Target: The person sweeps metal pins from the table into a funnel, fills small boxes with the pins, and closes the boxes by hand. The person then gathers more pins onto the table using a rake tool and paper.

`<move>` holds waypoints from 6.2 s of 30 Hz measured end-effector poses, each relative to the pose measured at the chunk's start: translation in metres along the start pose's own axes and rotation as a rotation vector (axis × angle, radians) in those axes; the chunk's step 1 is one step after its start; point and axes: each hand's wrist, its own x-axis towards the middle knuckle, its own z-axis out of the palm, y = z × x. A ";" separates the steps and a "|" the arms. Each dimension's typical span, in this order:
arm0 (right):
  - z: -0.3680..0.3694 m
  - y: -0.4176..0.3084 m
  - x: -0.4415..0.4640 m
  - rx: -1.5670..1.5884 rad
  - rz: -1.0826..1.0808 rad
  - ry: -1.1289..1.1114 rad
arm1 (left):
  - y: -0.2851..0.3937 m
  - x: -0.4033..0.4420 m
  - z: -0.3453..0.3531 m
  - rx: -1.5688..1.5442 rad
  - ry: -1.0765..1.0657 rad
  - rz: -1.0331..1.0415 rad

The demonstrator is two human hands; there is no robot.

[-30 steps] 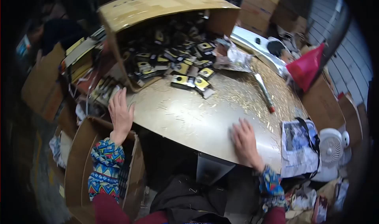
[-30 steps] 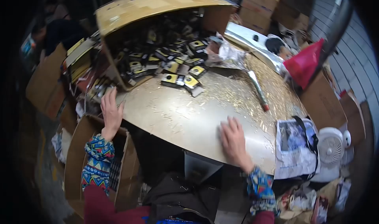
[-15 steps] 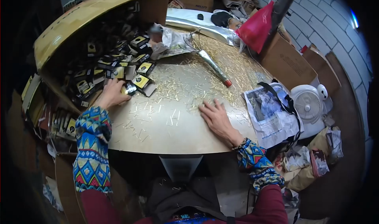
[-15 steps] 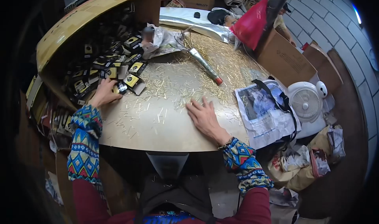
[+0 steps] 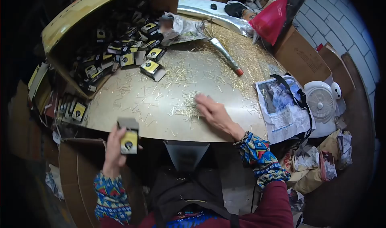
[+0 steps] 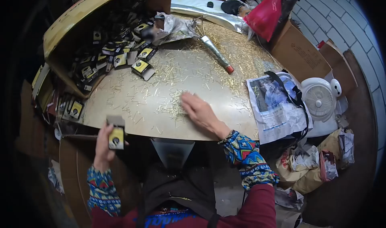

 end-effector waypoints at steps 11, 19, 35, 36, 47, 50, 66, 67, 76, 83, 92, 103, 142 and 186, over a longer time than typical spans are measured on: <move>0.067 -0.062 0.018 -0.413 -0.199 0.001 | -0.158 -0.077 -0.016 -0.103 0.015 -0.743; 0.079 -0.119 -0.053 -0.413 0.012 0.018 | -0.219 -0.078 0.015 -0.094 -0.084 -0.679; 0.063 -0.123 -0.109 -0.059 0.076 -0.099 | -0.217 -0.105 0.039 0.390 -0.117 -0.281; 0.078 -0.122 -0.116 -0.117 0.024 -0.039 | -0.218 -0.106 0.041 0.550 -0.122 -0.190; 0.105 -0.132 -0.164 0.066 -0.102 -0.374 | -0.229 -0.106 0.021 0.958 -0.166 0.186; 0.093 -0.140 -0.157 0.323 0.002 -0.371 | -0.224 -0.113 0.005 0.955 -0.223 0.267; 0.040 -0.149 -0.095 0.197 0.184 -0.149 | -0.147 -0.076 0.049 0.758 -0.101 0.533; 0.044 -0.145 -0.095 0.115 0.180 -0.119 | -0.146 -0.073 0.051 0.801 -0.121 0.577; 0.036 -0.139 -0.082 0.076 0.149 -0.054 | -0.135 -0.062 0.058 0.827 -0.138 0.645; 0.013 -0.129 -0.073 0.114 0.222 0.033 | -0.130 -0.064 0.064 0.903 -0.103 0.628; 0.001 -0.132 -0.064 0.227 0.327 -0.052 | -0.118 -0.061 0.069 0.932 -0.092 0.650; 0.026 -0.126 -0.072 0.718 0.300 -0.028 | -0.106 -0.058 0.075 0.577 -0.182 0.284; 0.040 -0.130 -0.084 0.333 0.031 0.309 | -0.105 -0.058 0.080 0.755 -0.006 0.466; 0.033 -0.124 -0.071 0.035 -0.078 0.111 | -0.107 -0.049 0.083 0.907 -0.144 0.691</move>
